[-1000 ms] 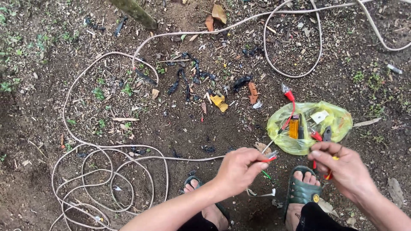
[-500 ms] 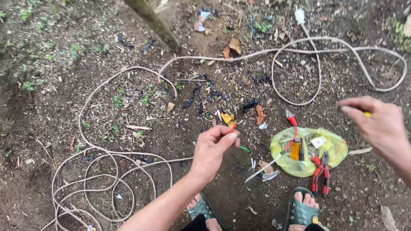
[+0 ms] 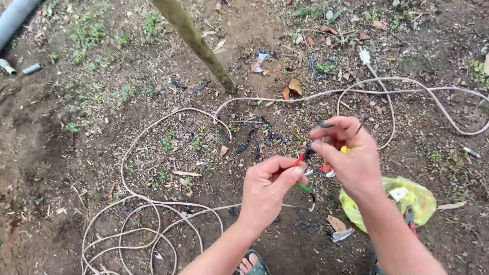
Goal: Disassembling an electrical plug with a screwdriver and stripping insulation from a power cable.
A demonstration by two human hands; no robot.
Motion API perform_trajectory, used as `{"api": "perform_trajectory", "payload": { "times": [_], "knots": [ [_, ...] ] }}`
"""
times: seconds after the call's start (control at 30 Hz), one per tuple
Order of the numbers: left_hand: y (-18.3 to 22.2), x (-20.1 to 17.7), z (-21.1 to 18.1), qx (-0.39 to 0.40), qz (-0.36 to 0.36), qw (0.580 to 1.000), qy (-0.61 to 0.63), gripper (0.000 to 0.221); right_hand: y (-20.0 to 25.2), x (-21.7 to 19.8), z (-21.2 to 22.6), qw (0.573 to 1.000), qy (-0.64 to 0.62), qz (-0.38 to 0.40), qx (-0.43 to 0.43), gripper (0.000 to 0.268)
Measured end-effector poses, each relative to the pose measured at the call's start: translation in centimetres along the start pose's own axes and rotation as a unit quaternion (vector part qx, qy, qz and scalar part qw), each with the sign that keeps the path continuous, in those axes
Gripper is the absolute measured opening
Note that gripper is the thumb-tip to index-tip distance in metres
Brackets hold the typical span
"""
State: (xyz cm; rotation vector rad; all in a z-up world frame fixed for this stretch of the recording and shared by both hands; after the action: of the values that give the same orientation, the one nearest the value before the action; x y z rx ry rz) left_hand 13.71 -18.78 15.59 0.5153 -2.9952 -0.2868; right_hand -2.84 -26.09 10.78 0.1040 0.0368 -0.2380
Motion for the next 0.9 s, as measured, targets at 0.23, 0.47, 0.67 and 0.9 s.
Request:
{"api": "perform_trajectory", "payload": {
  "times": [0.23, 0.47, 0.67, 0.9],
  "knots": [
    [1.5, -1.8, 1.6, -0.032, 0.006, 0.999, 0.029, 0.017, 2.8, -1.3, -2.4, 0.999, 0.019, 0.026, -0.028, 0.026],
    [1.2, -2.5, 2.0, -0.019, -0.008, 0.999, 0.039, 0.018, 3.6, -1.5, -4.2, 0.97, 0.232, 0.072, -0.025, 0.038],
    [1.2, -3.4, 2.0, -0.006, -0.045, 0.994, 0.1, 0.012, 5.7, -0.7, -1.8, 0.97, 0.192, 0.113, -0.093, 0.045],
    [1.4, -4.5, 0.4, 0.02, -0.069, 0.995, 0.067, 0.017, 9.3, 0.1, -5.2, 0.959, 0.142, 0.246, 0.012, 0.024]
  ]
}}
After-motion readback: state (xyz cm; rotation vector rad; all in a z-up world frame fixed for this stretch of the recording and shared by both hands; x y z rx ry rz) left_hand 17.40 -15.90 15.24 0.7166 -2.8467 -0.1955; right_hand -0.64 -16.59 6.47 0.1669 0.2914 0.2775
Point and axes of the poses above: each hand's wrist, its own y-axis away from the middle knuckle, its own x-axis out of the palm, z = x × y, the point moved 7 cm from there along -y, towards the middle knuckle, and after that the axes turned 15 degrees about -z, right-handed, at the moved point
